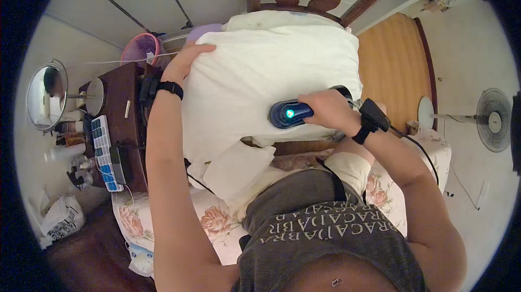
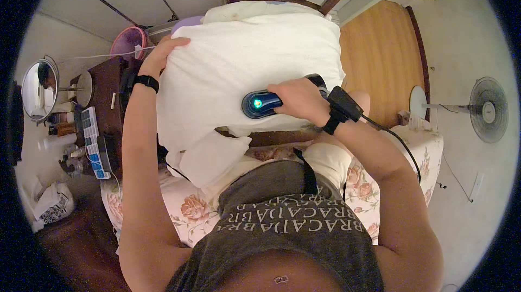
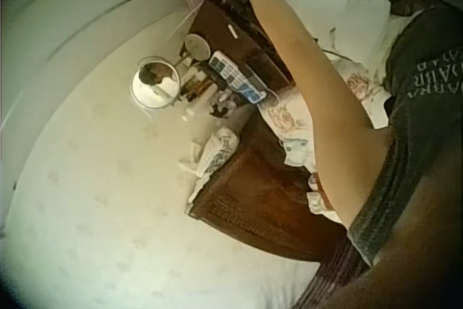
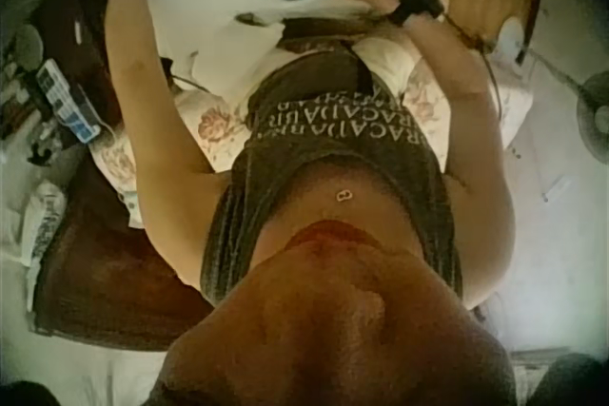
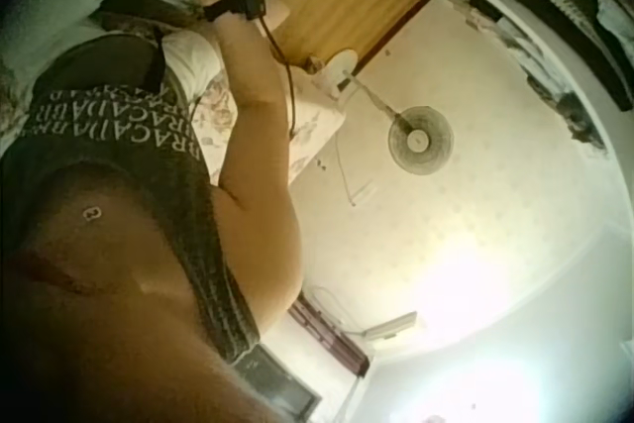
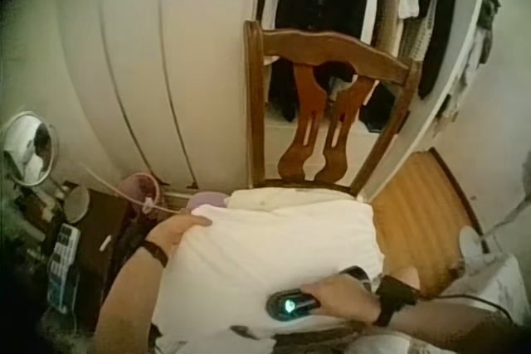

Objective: The person uses a handheld garment steamer to remove wrinkles from white shorts spread on a bed, moving the steamer across the fabric while holding the shorts in place by hand.

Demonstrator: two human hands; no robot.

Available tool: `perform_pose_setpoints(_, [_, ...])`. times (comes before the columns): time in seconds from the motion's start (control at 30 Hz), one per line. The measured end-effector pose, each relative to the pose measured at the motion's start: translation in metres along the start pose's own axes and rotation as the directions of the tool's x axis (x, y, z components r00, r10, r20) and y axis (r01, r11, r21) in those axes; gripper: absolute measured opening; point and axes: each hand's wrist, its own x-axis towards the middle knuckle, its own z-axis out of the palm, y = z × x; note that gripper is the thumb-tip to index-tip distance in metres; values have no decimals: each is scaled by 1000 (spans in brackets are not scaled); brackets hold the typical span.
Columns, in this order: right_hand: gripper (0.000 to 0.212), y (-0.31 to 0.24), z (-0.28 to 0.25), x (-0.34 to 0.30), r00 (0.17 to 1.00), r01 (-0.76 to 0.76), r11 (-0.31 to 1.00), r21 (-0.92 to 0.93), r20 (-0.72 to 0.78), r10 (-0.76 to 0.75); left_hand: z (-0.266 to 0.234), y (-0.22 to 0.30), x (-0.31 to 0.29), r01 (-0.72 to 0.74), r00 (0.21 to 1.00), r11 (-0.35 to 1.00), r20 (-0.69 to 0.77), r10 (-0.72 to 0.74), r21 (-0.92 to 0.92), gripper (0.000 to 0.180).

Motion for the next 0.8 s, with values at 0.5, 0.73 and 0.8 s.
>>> perform_pose_setpoints(0.5, [37,1,-3,-2,1000,12,1000,2,4,-12,124,-97,-102,-619,621,-162,606,497,768,56])
perform_pose_setpoints(0.73, [37,3,1,-5,998,22,1000,10,-55,-21,75,-51,-41,-430,626,-19,313,714,903,59])
perform_pose_setpoints(0.8, [37,3,1,-4,998,37,999,18,-58,-36,78,-32,-20,-466,579,23,286,764,884,63])
